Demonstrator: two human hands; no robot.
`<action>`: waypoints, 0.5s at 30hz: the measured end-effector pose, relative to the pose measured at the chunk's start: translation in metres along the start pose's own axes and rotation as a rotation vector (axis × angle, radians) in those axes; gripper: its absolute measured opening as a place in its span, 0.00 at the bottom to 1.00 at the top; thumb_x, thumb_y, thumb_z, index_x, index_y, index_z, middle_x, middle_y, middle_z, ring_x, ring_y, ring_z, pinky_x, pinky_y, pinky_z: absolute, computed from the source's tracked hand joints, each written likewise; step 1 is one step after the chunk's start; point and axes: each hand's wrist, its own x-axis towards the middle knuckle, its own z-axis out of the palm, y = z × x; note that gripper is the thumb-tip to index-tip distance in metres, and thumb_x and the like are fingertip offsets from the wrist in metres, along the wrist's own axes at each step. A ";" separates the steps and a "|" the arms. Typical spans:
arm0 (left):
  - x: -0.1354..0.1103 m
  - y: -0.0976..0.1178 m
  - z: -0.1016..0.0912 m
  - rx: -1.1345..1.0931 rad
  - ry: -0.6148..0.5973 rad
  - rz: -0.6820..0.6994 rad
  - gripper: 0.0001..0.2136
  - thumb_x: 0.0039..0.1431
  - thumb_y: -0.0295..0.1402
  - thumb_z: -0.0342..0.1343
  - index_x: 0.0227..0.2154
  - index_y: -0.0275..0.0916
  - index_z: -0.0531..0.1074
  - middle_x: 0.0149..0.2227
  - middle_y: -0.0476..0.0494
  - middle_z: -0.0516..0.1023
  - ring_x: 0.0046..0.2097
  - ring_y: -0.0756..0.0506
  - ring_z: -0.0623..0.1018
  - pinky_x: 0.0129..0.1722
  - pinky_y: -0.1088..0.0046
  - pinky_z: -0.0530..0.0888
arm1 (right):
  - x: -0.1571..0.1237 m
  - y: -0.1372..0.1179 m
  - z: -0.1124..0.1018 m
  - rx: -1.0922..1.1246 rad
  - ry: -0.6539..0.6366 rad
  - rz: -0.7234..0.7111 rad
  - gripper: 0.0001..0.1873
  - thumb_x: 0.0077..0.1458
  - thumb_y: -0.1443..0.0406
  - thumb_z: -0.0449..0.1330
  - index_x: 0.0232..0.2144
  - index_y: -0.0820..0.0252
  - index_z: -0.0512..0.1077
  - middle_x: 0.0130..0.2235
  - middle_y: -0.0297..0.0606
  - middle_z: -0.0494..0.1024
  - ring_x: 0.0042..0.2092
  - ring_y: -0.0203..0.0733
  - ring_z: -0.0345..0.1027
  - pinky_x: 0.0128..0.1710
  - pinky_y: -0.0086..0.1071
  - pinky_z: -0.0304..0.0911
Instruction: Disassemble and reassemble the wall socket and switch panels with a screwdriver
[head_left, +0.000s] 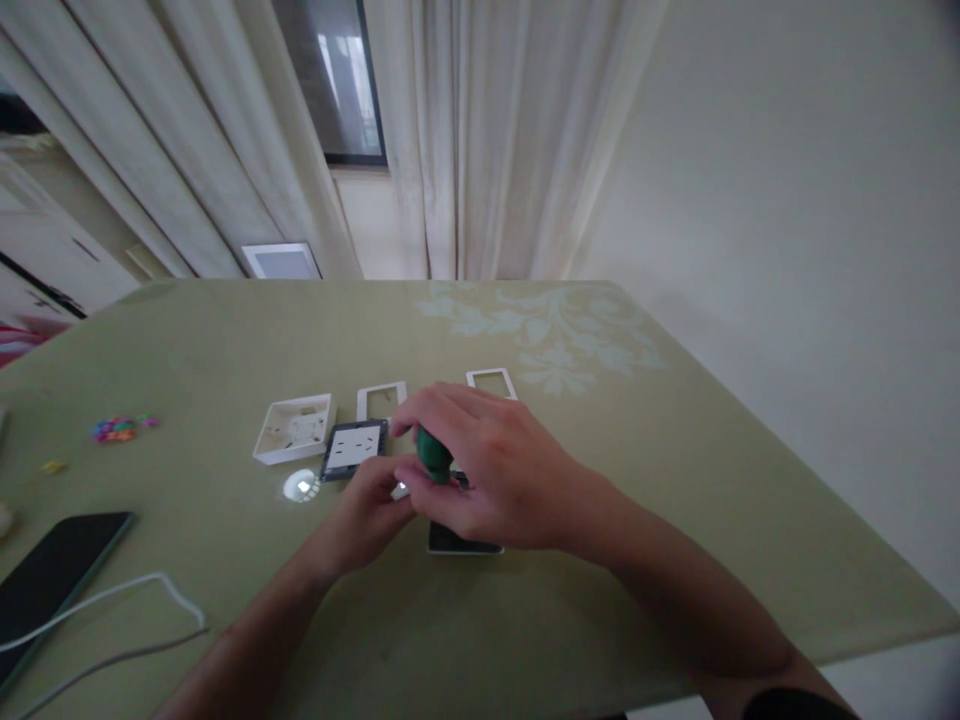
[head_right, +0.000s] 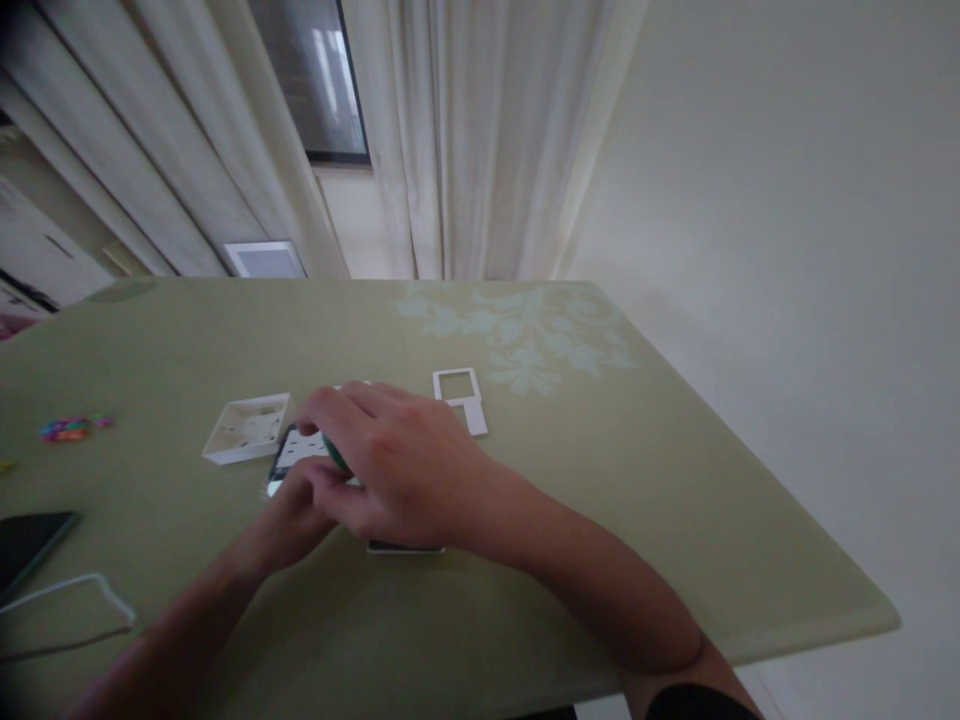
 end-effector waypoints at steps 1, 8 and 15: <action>0.000 0.000 0.001 0.014 0.026 -0.020 0.07 0.61 0.30 0.62 0.26 0.39 0.76 0.26 0.49 0.80 0.31 0.46 0.79 0.32 0.75 0.77 | 0.000 0.000 0.000 0.009 -0.002 0.001 0.11 0.67 0.63 0.62 0.50 0.56 0.69 0.48 0.38 0.81 0.47 0.43 0.73 0.46 0.36 0.64; 0.002 -0.002 0.001 -0.015 -0.018 -0.042 0.09 0.62 0.32 0.62 0.26 0.39 0.78 0.25 0.49 0.80 0.29 0.47 0.77 0.31 0.74 0.77 | 0.000 0.000 0.001 0.031 0.009 0.009 0.12 0.65 0.64 0.63 0.50 0.55 0.68 0.48 0.37 0.81 0.46 0.43 0.73 0.45 0.35 0.64; 0.001 0.001 0.003 0.007 0.026 -0.082 0.10 0.59 0.40 0.67 0.28 0.39 0.79 0.28 0.47 0.82 0.30 0.45 0.78 0.30 0.72 0.78 | 0.000 0.001 0.002 0.049 0.025 0.011 0.12 0.65 0.64 0.64 0.49 0.55 0.68 0.48 0.37 0.81 0.47 0.42 0.74 0.45 0.34 0.63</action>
